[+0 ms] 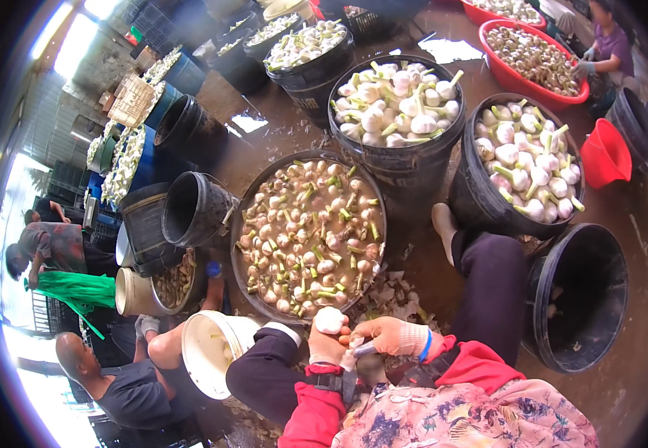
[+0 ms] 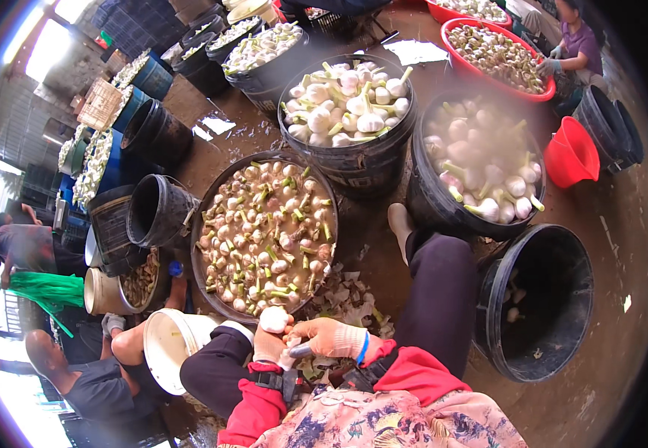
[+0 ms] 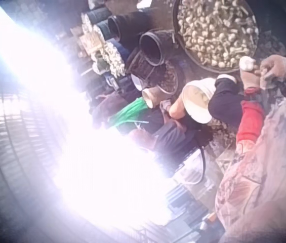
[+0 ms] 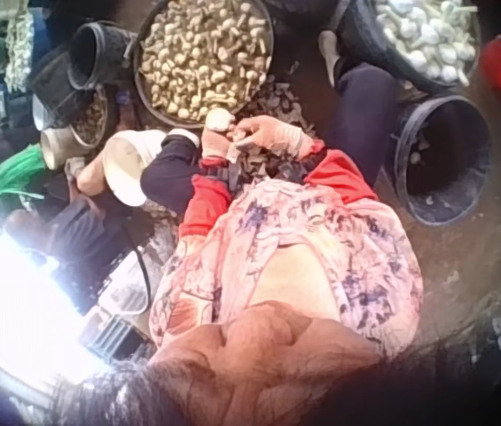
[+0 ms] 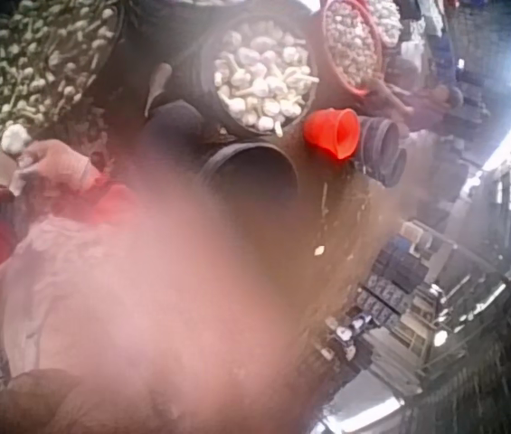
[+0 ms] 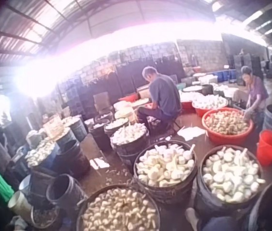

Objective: The person picks up a garlic bulb from a large basin, peels away the outer layers, and trims the stem before placing the cleaned garlic into a white bucket.

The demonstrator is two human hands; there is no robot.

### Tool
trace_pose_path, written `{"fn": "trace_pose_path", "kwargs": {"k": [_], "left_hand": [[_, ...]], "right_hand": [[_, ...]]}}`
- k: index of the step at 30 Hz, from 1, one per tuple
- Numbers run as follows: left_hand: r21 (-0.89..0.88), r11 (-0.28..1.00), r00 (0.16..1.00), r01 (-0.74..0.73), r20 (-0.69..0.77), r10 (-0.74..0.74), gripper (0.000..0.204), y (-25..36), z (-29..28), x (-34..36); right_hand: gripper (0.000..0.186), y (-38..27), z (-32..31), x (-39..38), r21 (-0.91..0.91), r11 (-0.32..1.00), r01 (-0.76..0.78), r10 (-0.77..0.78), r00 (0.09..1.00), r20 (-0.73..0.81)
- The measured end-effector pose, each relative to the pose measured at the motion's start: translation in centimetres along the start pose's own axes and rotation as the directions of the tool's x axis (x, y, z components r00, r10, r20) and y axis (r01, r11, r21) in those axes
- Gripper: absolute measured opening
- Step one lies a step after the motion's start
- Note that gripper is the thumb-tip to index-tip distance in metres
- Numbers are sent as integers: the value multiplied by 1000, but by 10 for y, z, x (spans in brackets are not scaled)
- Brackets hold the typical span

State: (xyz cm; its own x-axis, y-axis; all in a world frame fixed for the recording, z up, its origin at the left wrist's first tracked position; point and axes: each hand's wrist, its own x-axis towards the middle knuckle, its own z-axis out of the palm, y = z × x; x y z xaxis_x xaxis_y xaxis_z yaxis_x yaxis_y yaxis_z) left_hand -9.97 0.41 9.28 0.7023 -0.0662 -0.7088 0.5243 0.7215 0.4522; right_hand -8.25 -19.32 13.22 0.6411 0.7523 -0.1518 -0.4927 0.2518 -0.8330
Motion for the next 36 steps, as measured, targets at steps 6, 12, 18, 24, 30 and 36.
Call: {"fn": "trace_pose_path", "kwargs": {"k": [6,12,18,24,30,36], "left_hand": [[-14,1000,998,-22,-55,21,42,48,70,61],[98,978,855,-182,507,109,61,107,244,96],[841,324,884,-433,327,333,29,101,174,204],[774,-632,901,42,244,358,36,53,54,264],[951,296,989,-90,51,138,28,62,13,255],[411,911,997,27,-72,3,40,38,46,114]], "right_hand": [[15,30,-34,7,-344,861,-375,212,879,-427],[44,41,-48,18,-317,822,-473,348,858,-378],[46,49,-55,30,-327,860,-392,221,863,-454],[36,49,-61,38,19,902,-432,375,760,-531],[26,41,-62,43,-34,945,-326,220,707,-672],[29,42,-62,46,120,992,45,69,601,-796]]}}
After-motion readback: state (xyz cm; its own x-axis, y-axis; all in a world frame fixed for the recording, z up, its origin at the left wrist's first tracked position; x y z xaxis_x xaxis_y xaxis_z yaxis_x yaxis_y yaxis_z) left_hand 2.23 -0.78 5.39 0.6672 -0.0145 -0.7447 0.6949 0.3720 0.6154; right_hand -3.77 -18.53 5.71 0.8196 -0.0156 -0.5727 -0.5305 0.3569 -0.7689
